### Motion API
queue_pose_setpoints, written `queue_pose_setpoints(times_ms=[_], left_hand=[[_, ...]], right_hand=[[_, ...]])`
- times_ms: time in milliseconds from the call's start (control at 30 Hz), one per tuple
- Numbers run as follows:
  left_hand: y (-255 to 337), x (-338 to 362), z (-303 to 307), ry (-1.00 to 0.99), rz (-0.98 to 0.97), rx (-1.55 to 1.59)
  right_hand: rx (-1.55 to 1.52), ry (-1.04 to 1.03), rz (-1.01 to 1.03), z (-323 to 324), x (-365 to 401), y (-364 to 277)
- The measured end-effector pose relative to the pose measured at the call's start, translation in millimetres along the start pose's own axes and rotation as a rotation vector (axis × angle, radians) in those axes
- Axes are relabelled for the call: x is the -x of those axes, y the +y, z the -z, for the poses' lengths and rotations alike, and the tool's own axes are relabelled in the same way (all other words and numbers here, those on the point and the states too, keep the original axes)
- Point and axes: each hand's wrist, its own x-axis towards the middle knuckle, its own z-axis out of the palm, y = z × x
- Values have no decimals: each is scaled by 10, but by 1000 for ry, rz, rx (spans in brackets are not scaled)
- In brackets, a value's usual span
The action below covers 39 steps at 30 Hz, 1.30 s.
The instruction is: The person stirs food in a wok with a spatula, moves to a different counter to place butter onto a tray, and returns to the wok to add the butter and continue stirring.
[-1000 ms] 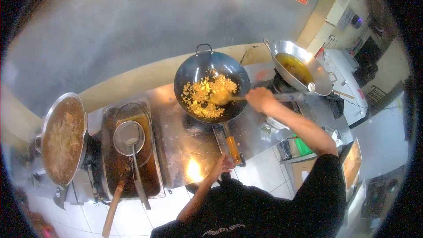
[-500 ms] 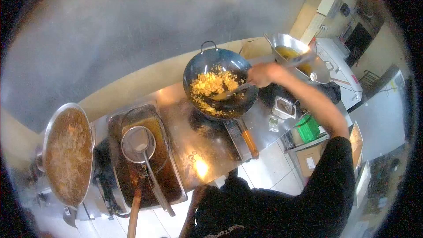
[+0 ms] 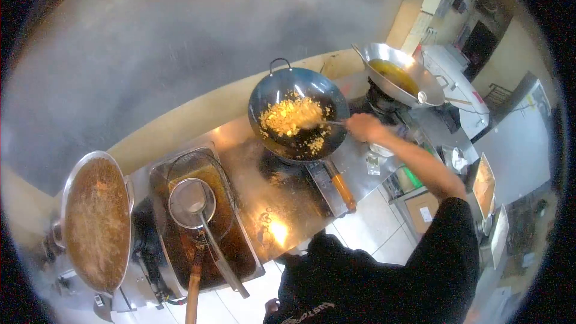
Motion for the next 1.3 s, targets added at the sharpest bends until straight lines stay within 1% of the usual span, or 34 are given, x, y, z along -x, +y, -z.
queue_pose_setpoints(times_ms=[33, 67, 133, 167, 233, 300, 333, 367, 433, 467, 500, 533, 600, 633, 667, 700, 733, 767, 800, 833, 867, 900, 933, 1000, 1067, 1100, 1133, 1167, 1200, 1233, 1267, 1300], left_hand=[[-11, -29, -19, 41, -71, -102], [36, -54, -72, 64, -118, -163], [159, -119, -191, 77, -207, -246], [202, -136, -246, 76, -247, -274], [275, -159, -339, 71, -326, -331], [285, -167, -402, 71, -394, -392], [316, -186, -434, 63, -442, -409], [366, -210, -486, 59, -479, -406], [439, -234, -579, 69, -544, -392], [448, -261, -653, 95, -561, -390], [510, -261, -875, 152, -521, -380], [497, -163, -994, 215, -462, -384], [572, -232, -1199, -75, -489, -144], [616, -329, -1306, -57, -616, -421], [626, -348, -1373, -50, -621, -424], [605, -354, -1475, 58, -462, -352], [576, -374, -1587, 163, -304, -278], [533, -391, -1731, 188, -392, -317], [542, -450, -1894, 281, -242, -271], [525, -476, -1944, 210, -235, -239], [468, -519, -1975, 140, -227, -204], [452, -614, -2053, 151, -234, -195], [452, -724, -2121, 160, -336, -287], [423, -867, -2166, 179, -521, -493], [191, -881, -2203, 178, -675, -696], [60, -881, -2263, 165, -754, -789], [76, -802, -2363, 206, -664, -755], [167, -705, -2480, 243, -471, -575], [269, -561, -2603, 278, -279, -387], [119, -660, -2473, 210, -416, -239], [-61, -750, -2360, 142, -550, -84], [26, -539, -2441, 248, -443, -154]], right_hand=[[-117, 142, -51, -254, -17, -182], [-47, 134, 43, -545, -54, -194], [-206, 141, 173, -420, 261, -161], [-207, 146, 183, -367, 251, -55], [-105, 67, 88, -351, 190, 162], [-212, 32, 52, -797, -104, 1], [-286, 19, 13, -748, -187, -100], [-303, 103, 73, -778, -7, -152], [-262, 119, 134, -752, 184, 205], [-225, 125, 183, -740, 236, 358], [-159, 131, 81, -627, 200, 396], [-181, 109, 86, -766, 113, 340], [-304, 123, 78, -990, -203, 315], [-324, 129, 140, -862, -76, 291], [-329, 135, 144, -676, 43, 449], [-276, 94, 166, -372, 221, 652], [-223, 54, 188, -225, 263, 855], [-222, 61, 225, -311, 113, 1135], [-139, -13, 155, -51, 103, 1267], [-75, -42, 189, 278, 160, 1394], [-174, 71, 337, 313, 42, 1624], [-81, -30, 383, 456, -95, 1721], [9, -127, 423, 618, -178, 1725], [-9, -344, 494, 979, -172, 1384], [-6, -324, 310, 597, -618, 1038], [27, -193, 379, 385, -764, 922], [60, -57, 448, 262, -840, 854], [66, -61, 452, 372, -759, 888], [101, -8, 456, 614, -617, 944], [141, 44, 467, 761, -574, 954], [159, 36, 486, 752, -685, 973], [270, -181, 483, 716, -820, 1027]])
